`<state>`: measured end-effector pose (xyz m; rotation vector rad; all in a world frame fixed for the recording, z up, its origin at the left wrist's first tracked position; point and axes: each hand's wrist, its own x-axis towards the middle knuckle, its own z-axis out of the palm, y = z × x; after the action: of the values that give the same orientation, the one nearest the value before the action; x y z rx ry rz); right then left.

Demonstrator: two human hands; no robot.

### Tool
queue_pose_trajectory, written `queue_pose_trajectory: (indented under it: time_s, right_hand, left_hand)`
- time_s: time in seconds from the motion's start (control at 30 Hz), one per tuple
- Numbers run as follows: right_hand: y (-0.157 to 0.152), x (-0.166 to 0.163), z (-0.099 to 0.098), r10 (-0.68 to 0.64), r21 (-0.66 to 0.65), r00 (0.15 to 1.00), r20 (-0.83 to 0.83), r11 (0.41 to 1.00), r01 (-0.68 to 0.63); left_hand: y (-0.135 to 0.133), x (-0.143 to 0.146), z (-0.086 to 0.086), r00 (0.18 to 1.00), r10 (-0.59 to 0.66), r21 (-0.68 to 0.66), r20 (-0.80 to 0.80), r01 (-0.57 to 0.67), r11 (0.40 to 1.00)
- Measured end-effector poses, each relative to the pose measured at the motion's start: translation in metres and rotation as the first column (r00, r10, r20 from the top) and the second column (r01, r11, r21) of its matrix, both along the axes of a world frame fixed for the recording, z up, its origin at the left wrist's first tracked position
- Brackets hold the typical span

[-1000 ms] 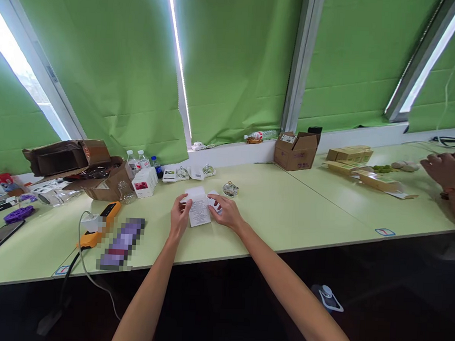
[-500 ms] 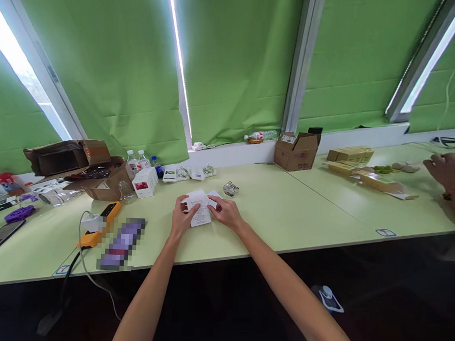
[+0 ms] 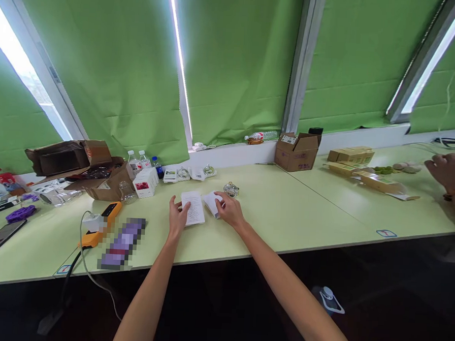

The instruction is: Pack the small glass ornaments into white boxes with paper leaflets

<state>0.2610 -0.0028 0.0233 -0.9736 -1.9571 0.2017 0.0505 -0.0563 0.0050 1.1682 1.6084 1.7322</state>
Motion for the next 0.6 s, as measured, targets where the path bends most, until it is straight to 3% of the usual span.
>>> queue_pose_trajectory:
  time_s: [0.13, 0.23, 0.47, 0.6]
  right_hand:
    - [0.002, 0.001, 0.001, -0.068, -0.049, 0.998, 0.009, 0.996, 0.069]
    - [0.004, 0.002, 0.001, -0.107, -0.072, 0.994, 0.03, 0.991, 0.109]
    - [0.012, 0.003, -0.003, -0.193, -0.216, 0.973, 0.124, 0.952, 0.216]
    - [0.014, 0.003, -0.004, -0.202, -0.328, 0.956, 0.211, 0.907, 0.264]
  left_hand:
    - [0.002, -0.004, -0.004, 0.995, 0.081, -0.136, -0.055, -0.087, 0.987]
    - [0.003, -0.003, -0.005, 0.991, 0.075, -0.154, -0.111, -0.091, 0.984]
    - [-0.001, -0.002, -0.007, 0.962, 0.099, -0.078, -0.254, -0.122, 0.989]
    - [-0.005, 0.001, -0.006, 0.852, 0.172, 0.016, -0.495, -0.189, 0.982]
